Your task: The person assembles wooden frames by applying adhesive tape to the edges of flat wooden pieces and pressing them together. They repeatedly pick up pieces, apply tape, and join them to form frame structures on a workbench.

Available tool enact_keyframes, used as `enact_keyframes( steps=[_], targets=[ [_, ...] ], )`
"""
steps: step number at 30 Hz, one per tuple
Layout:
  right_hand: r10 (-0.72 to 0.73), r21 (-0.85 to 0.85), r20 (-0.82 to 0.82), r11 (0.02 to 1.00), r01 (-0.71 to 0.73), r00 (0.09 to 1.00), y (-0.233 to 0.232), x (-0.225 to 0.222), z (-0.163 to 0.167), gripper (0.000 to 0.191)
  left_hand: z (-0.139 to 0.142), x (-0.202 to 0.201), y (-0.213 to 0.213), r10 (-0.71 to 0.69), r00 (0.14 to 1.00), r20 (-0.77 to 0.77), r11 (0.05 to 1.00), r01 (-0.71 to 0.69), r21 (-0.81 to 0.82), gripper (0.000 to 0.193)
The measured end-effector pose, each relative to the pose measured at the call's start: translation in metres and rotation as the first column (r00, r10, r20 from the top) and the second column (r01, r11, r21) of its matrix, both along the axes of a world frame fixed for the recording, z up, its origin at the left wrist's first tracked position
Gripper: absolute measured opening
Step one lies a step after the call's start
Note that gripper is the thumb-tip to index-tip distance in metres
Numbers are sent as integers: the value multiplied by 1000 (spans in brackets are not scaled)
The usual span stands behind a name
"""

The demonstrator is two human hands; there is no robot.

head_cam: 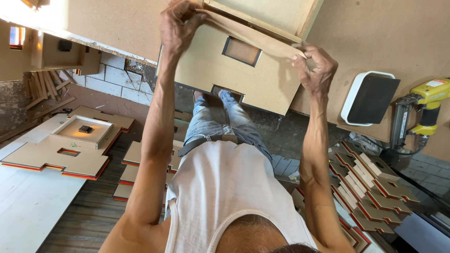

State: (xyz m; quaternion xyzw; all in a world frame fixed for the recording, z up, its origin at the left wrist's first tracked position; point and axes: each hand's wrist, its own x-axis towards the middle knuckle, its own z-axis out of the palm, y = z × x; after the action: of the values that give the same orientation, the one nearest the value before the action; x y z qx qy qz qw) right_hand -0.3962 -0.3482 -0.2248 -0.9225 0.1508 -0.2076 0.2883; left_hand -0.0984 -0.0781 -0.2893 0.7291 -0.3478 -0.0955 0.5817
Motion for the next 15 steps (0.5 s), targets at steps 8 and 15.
enact_keyframes(
  steps=[8, 15],
  targets=[
    [-9, 416, -65, 909, 35, 998, -9, -9, -24, 23, -11, -1, 10, -37, 999, -29, 998, 39, 52, 6],
    [-51, 143, -5, 988, 51, 999, -13, -1, -31, 29, -18, -12, 1, 134, 990, 34, 990, -133, -37, 4]
  ],
)
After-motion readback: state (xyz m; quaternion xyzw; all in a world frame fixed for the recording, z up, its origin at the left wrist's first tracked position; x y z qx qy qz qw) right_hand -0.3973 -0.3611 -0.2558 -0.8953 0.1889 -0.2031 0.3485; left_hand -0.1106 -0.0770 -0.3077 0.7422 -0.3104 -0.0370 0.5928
